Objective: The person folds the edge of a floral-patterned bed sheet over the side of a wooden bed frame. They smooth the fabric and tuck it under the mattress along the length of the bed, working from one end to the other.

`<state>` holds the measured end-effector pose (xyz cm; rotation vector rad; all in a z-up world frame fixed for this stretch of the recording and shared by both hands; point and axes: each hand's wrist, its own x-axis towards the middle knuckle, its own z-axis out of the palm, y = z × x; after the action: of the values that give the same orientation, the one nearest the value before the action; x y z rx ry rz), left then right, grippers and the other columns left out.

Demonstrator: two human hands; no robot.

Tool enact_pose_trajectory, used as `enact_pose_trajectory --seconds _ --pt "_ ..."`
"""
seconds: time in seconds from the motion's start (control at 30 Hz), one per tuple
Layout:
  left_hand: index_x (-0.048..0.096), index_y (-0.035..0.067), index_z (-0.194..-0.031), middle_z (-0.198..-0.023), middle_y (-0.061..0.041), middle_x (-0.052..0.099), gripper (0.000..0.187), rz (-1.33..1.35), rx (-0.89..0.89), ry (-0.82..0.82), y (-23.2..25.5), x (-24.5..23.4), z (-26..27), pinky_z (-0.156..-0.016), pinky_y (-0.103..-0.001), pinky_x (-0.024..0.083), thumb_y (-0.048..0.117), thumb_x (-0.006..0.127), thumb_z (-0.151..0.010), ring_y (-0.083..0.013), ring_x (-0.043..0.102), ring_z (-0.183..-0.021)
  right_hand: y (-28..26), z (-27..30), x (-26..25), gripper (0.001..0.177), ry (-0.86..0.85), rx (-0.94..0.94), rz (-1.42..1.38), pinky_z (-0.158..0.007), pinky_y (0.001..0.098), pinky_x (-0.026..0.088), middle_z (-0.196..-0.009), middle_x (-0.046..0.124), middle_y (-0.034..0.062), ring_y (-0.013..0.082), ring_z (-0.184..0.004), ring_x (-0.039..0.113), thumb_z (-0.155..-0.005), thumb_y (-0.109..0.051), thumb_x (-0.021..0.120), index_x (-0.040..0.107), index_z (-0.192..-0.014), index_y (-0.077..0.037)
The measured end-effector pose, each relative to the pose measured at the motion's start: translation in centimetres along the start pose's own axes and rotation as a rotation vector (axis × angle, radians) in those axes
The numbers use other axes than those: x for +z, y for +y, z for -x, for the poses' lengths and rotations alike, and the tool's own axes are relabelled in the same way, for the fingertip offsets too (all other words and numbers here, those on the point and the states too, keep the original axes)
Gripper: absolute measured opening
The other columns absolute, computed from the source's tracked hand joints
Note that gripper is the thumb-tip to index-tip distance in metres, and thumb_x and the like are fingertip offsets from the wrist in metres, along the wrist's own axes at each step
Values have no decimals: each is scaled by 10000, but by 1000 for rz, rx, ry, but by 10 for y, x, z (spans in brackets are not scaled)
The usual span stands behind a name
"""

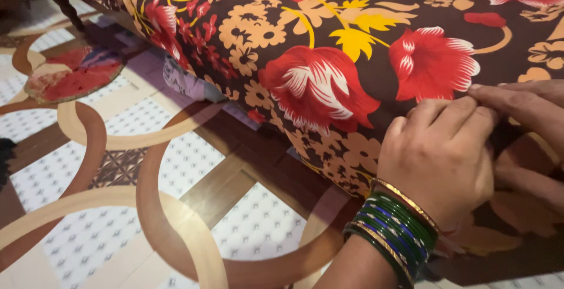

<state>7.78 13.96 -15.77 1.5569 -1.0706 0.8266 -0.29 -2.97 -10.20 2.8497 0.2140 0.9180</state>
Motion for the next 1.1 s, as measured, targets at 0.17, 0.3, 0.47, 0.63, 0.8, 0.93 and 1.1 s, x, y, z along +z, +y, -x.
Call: enact_pose_trajectory --seconds 0.17,0.3,0.47,0.63,0.8,0.93,1.1 --pt "655 117 -1149 -1153 36 660 212 -22 74 42 -7 8 6 -848 -343 481 152 612 -944 -176 613 -1071 18 5 22 1019 53 48 -104 -1113 433 464 -1303 647 144 301 -1275 603 -501 -199 842 531 -1459 -43" --pt "652 113 -1153 -1160 32 659 214 -31 155 86 -14 13 9 -840 -330 485 149 603 -948 -176 616 -1069 25 9 26 1003 71 24 -38 -1100 431 465 -1300 655 132 292 -1243 605 -521 -148 833 529 -1471 -52" --pt "650 105 -1142 -1214 9 666 187 -50 258 121 -23 12 10 -875 -339 503 183 614 -977 -181 612 -1107 7 9 12 941 122 -11 53 -1090 442 467 -1296 661 125 306 -1240 602 -569 -66 780 531 -1477 -56" --pt "645 131 -1293 -1316 -12 661 343 -151 333 61 -22 -4 20 -862 -367 512 235 623 -967 -166 602 -1272 -12 5 5 855 172 -121 66 -1096 446 473 -1332 647 149 317 -1273 591 -623 -25 726 534 -1457 -42" --pt "519 135 -1522 -1551 -70 532 640 -221 418 -106 -37 -37 39 -909 -381 517 385 637 -945 -184 517 -1439 -27 9 9 812 262 -222 69 -1102 471 473 -1386 592 188 381 -1260 600 -612 -123 742 586 -1407 -68" --pt "433 121 -1564 -1670 -104 412 833 -268 468 -208 -50 -55 56 -1065 -442 473 522 667 -873 -227 426 -1504 -42 29 19 906 326 -280 289 -1143 540 440 -1502 540 197 423 -1381 529 -555 -350 803 598 -1411 -137" --pt "402 118 -1550 -1647 -130 385 903 -421 504 -373 -68 -69 83 -1121 -511 418 576 684 -825 -252 398 -1518 -59 66 41 1008 266 -358 339 -1243 647 281 -1604 448 129 322 -1480 420 -540 -636 744 512 -1470 -322"
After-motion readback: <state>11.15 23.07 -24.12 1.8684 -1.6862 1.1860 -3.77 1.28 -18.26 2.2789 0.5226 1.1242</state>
